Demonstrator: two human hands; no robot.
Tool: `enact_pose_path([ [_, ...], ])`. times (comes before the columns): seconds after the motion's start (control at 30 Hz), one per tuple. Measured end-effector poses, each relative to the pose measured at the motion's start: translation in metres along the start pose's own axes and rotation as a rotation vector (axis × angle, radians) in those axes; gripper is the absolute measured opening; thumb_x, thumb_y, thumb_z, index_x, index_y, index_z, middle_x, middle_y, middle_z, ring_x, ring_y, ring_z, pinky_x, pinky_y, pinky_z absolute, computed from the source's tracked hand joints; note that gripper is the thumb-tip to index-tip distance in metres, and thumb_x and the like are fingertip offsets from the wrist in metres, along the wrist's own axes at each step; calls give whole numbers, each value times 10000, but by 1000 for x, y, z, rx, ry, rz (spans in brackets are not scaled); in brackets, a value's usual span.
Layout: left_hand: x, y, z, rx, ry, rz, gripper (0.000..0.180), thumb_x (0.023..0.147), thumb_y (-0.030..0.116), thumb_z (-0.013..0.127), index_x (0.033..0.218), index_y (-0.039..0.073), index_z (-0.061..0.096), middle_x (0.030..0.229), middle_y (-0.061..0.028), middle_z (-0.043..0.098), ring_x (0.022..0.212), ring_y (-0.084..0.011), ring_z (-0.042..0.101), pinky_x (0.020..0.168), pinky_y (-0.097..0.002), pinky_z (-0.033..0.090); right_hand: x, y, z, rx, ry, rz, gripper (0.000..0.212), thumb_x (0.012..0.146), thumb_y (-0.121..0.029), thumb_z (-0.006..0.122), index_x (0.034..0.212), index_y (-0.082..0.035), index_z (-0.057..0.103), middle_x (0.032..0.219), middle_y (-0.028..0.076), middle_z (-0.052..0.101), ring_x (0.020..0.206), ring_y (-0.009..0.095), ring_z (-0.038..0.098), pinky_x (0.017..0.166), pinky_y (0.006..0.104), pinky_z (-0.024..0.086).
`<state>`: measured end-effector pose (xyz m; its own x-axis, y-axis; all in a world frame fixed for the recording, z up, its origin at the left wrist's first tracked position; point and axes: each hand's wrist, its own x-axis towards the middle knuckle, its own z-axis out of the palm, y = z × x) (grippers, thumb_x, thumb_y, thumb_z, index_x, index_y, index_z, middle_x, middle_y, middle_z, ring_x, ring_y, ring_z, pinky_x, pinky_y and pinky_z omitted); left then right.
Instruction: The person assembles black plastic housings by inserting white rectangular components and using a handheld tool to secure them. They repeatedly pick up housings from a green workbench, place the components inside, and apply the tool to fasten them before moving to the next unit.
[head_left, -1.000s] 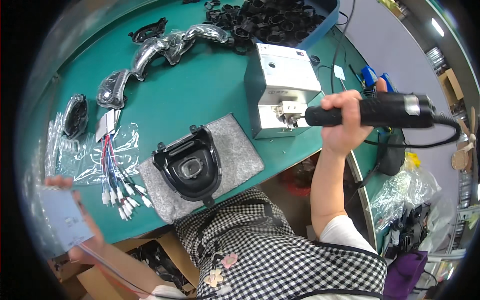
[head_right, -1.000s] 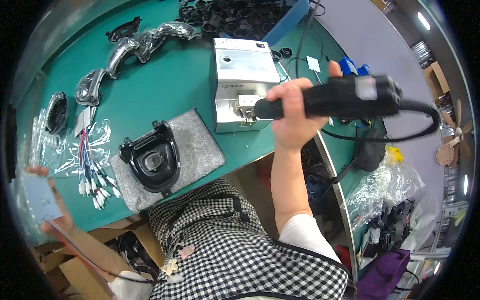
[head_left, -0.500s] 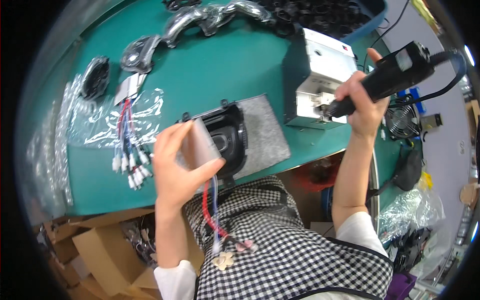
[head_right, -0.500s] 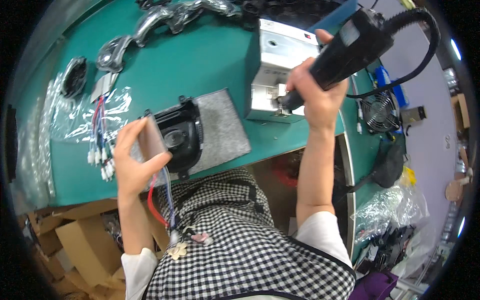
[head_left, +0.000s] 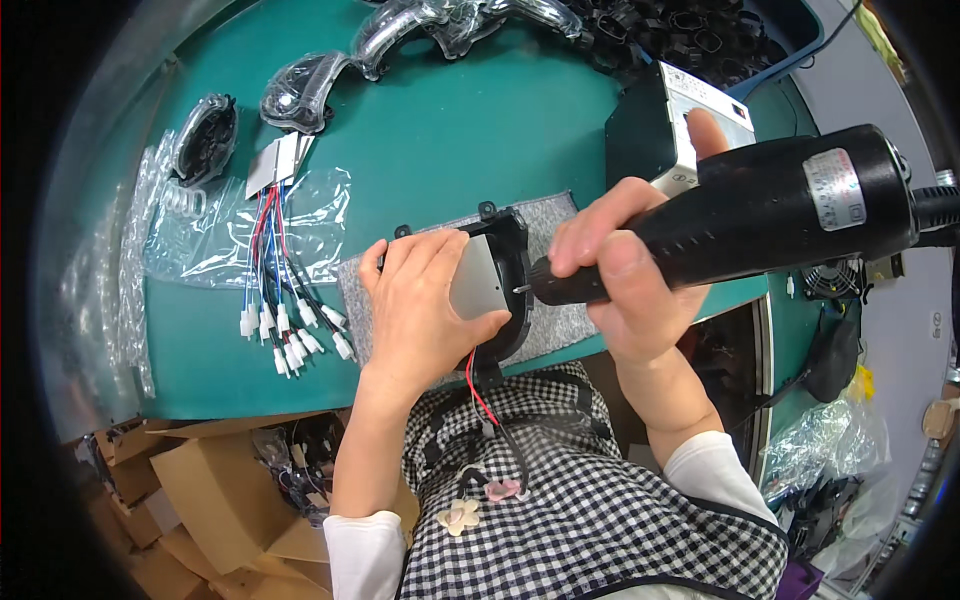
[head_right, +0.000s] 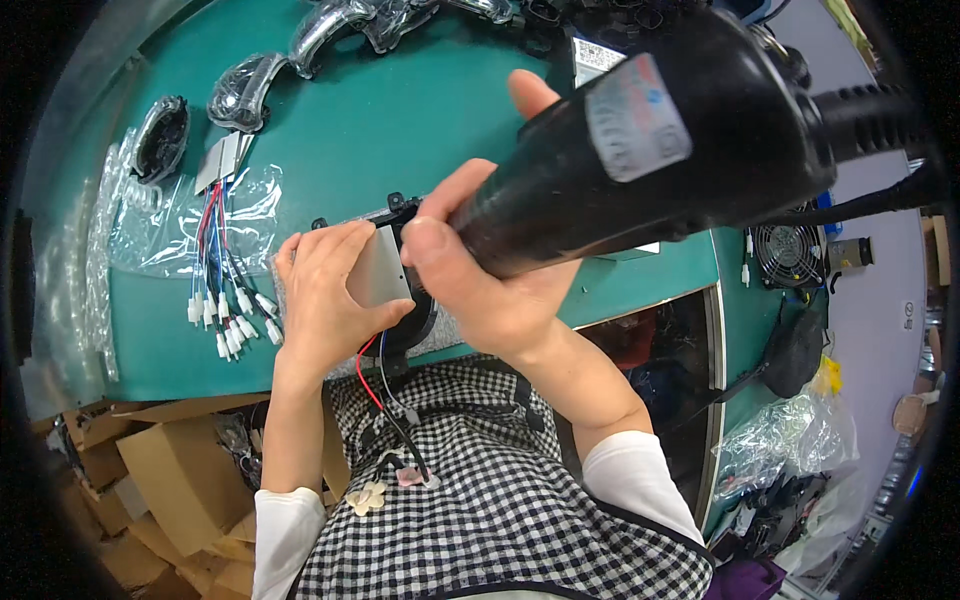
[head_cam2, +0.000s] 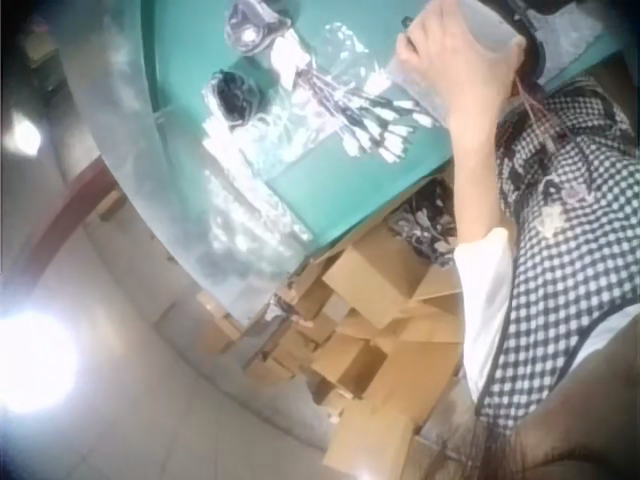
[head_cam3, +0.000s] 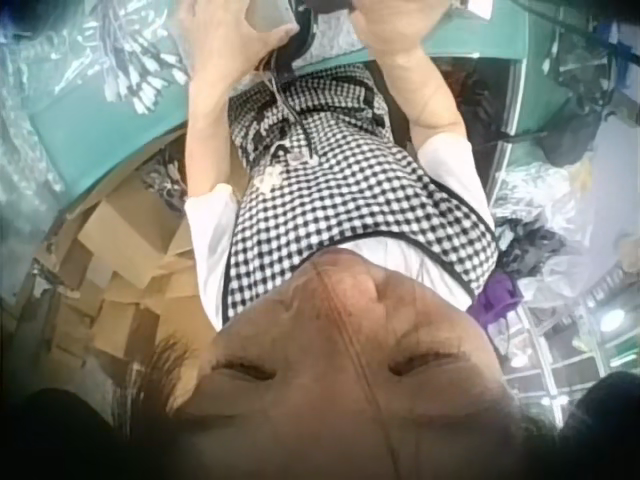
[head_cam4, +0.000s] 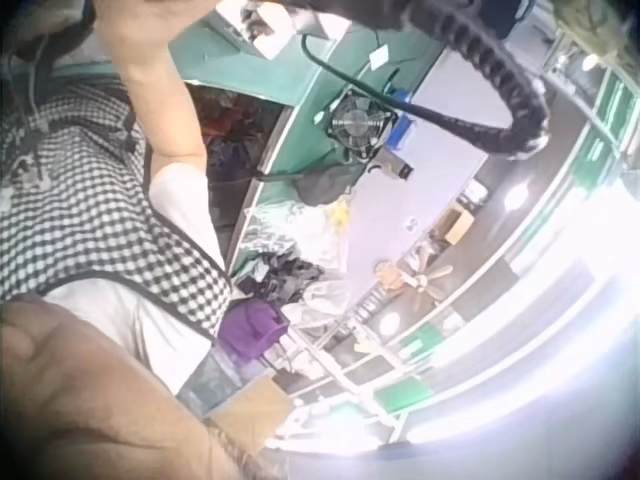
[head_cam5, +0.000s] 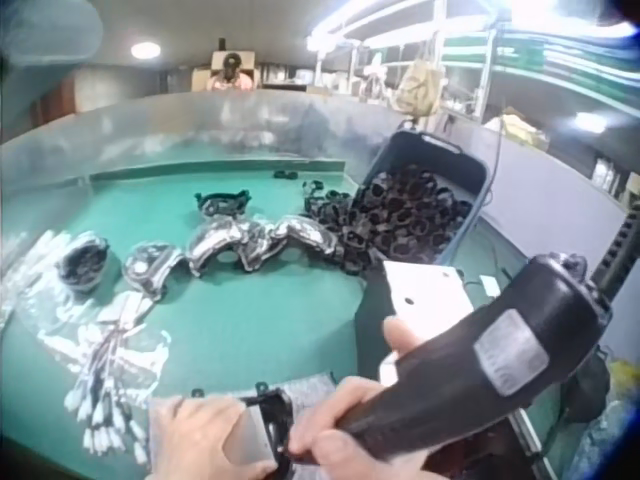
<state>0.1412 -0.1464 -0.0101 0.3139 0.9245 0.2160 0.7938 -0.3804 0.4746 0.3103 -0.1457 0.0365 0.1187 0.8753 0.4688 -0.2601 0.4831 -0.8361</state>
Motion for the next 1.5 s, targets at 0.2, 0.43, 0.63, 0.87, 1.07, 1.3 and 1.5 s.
enact_pose_path([
  [0.2, 0, -1, 0, -30, -26, -2, 690, 503, 243, 854, 1112, 40, 602, 1097, -67, 613, 1077, -236, 529, 1031, -473, 244, 4, 25, 2, -156, -88, -28, 795, 839, -109, 630, 1416, 13, 96, 696, 111, 566, 580, 174, 564, 591, 294, 499],
  [0.43, 0, -4, 4, -57, -2, -1, 679, 494, 251, 851, 1100, 65, 608, 1078, -45, 618, 1032, -227, 541, 1031, -471, 249, 10, 38, 4, 15, -200, 139, 762, 780, -83, 665, 1355, 33, 179, 672, 114, 570, 560, 177, 574, 543, 286, 496],
  [0.63, -1, -9, 11, -15, 11, 60, 686, 507, 257, 845, 1111, 52, 591, 1097, -59, 604, 1061, -239, 524, 1047, -473, 236, 0, 37, 1, 13, -203, 125, 736, 794, -74, 614, 1354, 37, 150, 660, 111, 562, 528, 176, 563, 530, 312, 511],
  [0.87, -18, -17, 17, 87, -49, 57, 851, 652, 407, 715, 1349, 78, 357, 1285, -130, 421, 1245, -294, 362, 1100, -528, 107, 14, -25, -53, 26, 297, -452, 626, 824, -54, 538, 1337, 42, 192, 649, 103, 552, 519, 175, 560, 533, 337, 525],
  [1.07, -11, -18, 19, 108, -61, 125, 827, 676, 458, 696, 1327, 69, 368, 1276, -120, 421, 1228, -300, 368, 1101, -527, 100, 14, -36, -114, -319, 422, -415, 571, 791, 22, 599, 1295, 36, 330, 665, 76, 579, 549, 152, 579, 582, 284, 493],
  [1.3, -23, -28, 11, 43, 74, 52, 907, 676, 596, 665, 1357, 61, 393, 1438, -135, 322, 1393, -323, 192, 1107, -532, 48, 8, -33, -102, -372, 291, -117, 619, 773, 13, 616, 1310, 59, 312, 637, 61, 570, 531, 164, 577, 569, 276, 479],
  [1.5, -37, -50, 15, -62, 112, -33, 840, 621, 563, 723, 1310, 132, 511, 1454, -161, 299, 1381, -366, 200, 1101, -558, 68, -13, -21, -11, 3, 48, -267, 780, 854, -132, 597, 1405, 2, 61, 671, 95, 542, 533, 190, 549, 574, 355, 513],
])
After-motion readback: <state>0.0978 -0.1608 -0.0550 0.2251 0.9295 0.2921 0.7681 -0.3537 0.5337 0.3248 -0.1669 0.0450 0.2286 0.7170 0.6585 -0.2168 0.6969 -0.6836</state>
